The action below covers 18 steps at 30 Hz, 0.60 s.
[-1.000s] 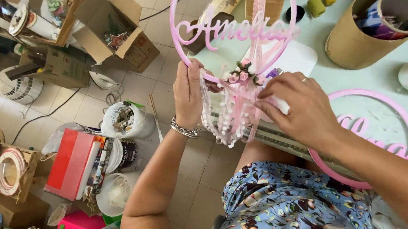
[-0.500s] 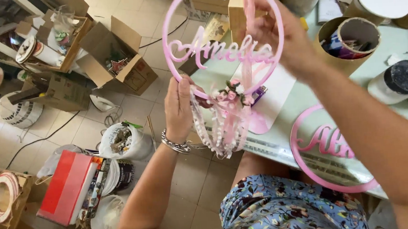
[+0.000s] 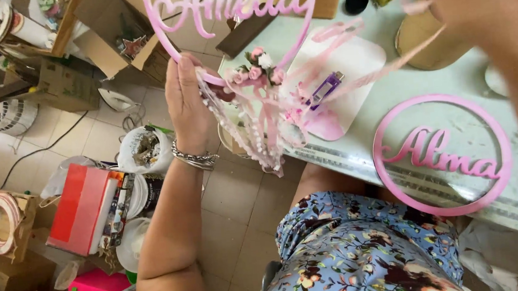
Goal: Decorating pink circular frames with names using ribbons, lace, and small flowers
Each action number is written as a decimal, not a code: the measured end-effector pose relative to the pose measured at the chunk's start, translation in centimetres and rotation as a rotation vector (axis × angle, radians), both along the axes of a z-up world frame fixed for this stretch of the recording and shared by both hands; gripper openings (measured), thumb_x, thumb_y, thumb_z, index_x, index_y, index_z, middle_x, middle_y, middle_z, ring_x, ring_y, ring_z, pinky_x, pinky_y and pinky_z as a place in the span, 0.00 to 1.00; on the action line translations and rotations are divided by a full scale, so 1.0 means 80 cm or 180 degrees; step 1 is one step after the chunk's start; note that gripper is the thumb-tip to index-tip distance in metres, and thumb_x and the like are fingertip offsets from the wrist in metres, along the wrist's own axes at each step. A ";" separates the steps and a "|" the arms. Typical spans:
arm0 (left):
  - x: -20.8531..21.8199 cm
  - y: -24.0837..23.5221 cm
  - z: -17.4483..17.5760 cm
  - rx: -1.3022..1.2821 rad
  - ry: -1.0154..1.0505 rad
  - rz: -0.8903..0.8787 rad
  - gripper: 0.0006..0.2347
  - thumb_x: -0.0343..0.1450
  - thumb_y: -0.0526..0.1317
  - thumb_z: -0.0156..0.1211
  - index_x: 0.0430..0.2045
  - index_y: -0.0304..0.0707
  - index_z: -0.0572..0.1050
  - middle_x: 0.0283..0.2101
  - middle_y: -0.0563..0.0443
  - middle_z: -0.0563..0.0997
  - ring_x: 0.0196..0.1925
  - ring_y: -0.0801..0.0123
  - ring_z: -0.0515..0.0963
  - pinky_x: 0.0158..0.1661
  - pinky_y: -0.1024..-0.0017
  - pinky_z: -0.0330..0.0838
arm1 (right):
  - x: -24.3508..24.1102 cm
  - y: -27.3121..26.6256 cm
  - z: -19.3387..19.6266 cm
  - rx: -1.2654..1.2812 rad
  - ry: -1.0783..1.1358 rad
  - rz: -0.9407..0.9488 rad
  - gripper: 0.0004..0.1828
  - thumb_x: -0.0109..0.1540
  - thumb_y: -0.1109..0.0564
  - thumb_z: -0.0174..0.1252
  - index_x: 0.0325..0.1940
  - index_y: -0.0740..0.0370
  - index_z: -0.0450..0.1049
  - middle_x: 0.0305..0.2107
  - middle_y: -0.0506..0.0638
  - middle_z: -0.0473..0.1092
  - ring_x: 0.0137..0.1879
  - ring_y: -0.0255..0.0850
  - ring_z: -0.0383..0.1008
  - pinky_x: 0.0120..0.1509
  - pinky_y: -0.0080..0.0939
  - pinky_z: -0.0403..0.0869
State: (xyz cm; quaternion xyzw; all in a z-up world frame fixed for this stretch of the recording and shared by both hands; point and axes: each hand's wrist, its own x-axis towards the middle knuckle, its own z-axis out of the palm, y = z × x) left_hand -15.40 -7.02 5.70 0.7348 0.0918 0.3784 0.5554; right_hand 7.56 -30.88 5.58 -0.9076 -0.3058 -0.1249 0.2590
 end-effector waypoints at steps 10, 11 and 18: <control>-0.011 0.003 0.017 -0.0041 -0.0114 -0.0130 0.11 0.74 0.45 0.34 0.29 0.39 0.63 0.21 0.53 0.71 0.17 0.78 0.67 0.19 0.83 0.60 | -0.001 0.053 -0.081 -0.2077 -0.0246 0.0301 0.15 0.58 0.61 0.41 0.48 0.62 0.63 0.35 0.57 0.68 0.36 0.57 0.73 0.32 0.55 0.69; -0.012 0.003 0.014 -0.0024 -0.0139 -0.0210 0.11 0.74 0.45 0.33 0.29 0.39 0.63 0.20 0.53 0.71 0.17 0.78 0.66 0.19 0.83 0.60 | 0.006 0.057 -0.099 -0.2197 -0.0387 0.0272 0.15 0.58 0.64 0.37 0.46 0.63 0.65 0.33 0.57 0.69 0.34 0.56 0.73 0.29 0.52 0.69; -0.002 0.032 -0.007 0.0034 -0.0241 -0.0341 0.13 0.74 0.47 0.35 0.33 0.39 0.65 0.24 0.56 0.71 0.21 0.80 0.68 0.22 0.87 0.62 | 0.001 0.012 -0.040 -0.2645 -0.0875 0.0267 0.11 0.58 0.58 0.44 0.37 0.58 0.72 0.31 0.52 0.73 0.32 0.49 0.77 0.27 0.45 0.72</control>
